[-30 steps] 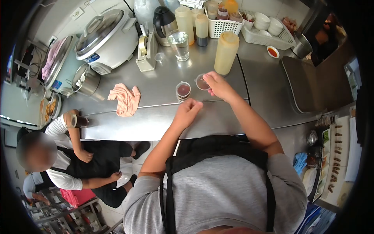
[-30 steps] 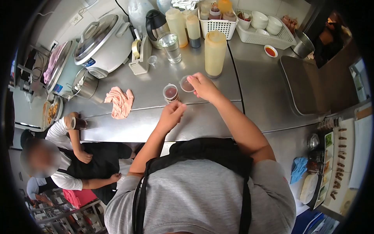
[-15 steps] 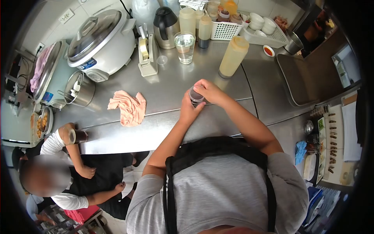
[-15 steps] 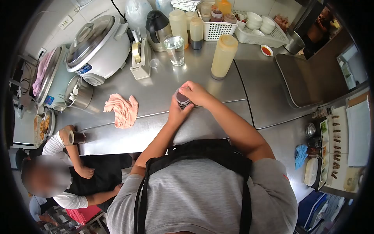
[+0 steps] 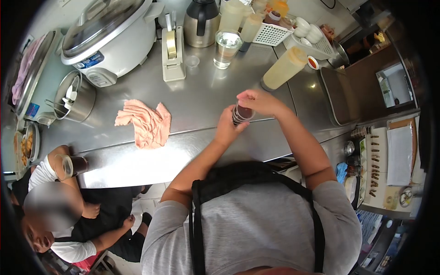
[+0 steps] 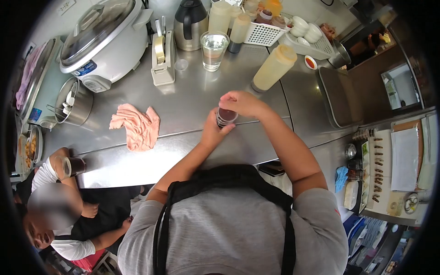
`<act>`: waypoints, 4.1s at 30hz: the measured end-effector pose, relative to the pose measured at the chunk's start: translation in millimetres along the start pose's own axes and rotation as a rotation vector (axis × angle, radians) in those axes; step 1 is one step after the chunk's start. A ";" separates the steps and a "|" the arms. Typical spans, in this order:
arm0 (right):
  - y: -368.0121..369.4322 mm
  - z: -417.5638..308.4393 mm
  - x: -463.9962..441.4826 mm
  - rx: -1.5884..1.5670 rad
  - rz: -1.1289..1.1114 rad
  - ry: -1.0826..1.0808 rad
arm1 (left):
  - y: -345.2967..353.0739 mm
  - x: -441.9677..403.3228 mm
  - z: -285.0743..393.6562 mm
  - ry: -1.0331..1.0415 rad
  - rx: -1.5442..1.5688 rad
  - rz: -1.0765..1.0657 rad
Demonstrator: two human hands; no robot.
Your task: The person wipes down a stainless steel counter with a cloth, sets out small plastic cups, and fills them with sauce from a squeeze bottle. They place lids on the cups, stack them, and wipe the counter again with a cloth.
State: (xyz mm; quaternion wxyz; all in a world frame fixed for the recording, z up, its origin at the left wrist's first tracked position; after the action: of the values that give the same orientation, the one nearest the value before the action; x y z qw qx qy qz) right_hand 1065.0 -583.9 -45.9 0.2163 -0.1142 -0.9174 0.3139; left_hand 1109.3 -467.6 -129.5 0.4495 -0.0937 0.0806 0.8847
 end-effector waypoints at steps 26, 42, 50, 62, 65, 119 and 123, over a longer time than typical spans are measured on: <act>29.4 -48.8 -16.0 0.754 0.156 0.082 | 1.7 -1.4 -15.5 0.130 -0.301 -0.168; -27.0 96.2 181.9 0.283 0.662 0.357 | 83.4 -15.7 -10.2 0.026 -0.257 -0.463; 14.4 239.9 369.9 0.197 1.121 0.808 | 210.9 -22.6 -17.1 -0.028 -0.239 -0.731; 8.0 310.0 464.5 0.438 1.266 1.126 | 462.5 -17.0 -35.2 -0.011 -0.220 -1.019; 4.9 314.0 466.4 0.395 1.255 1.074 | 533.3 -22.6 -49.0 0.013 -0.224 -1.007; -33.3 275.2 260.5 0.595 1.087 0.732 | 109.0 -306.4 229.2 0.079 -0.071 -0.421; -35.4 269.7 258.6 0.594 1.080 0.742 | 77.0 -391.7 284.8 0.445 -0.083 -0.143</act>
State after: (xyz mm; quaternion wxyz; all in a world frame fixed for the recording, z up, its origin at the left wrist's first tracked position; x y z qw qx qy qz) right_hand 708.4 -664.1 -130.9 0.3505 -0.5873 -0.4747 0.5539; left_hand 1246.9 -753.5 244.4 0.4779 -0.3105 0.1345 0.8106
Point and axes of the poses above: each hand's wrist, its own x-axis away from the middle knuckle, its own y-axis out of the palm, z = x × y, the point moved 4 cm from there along -x, towards the middle knuckle, and after that the axes turned 15 degrees about x, right-handed, at the moved point
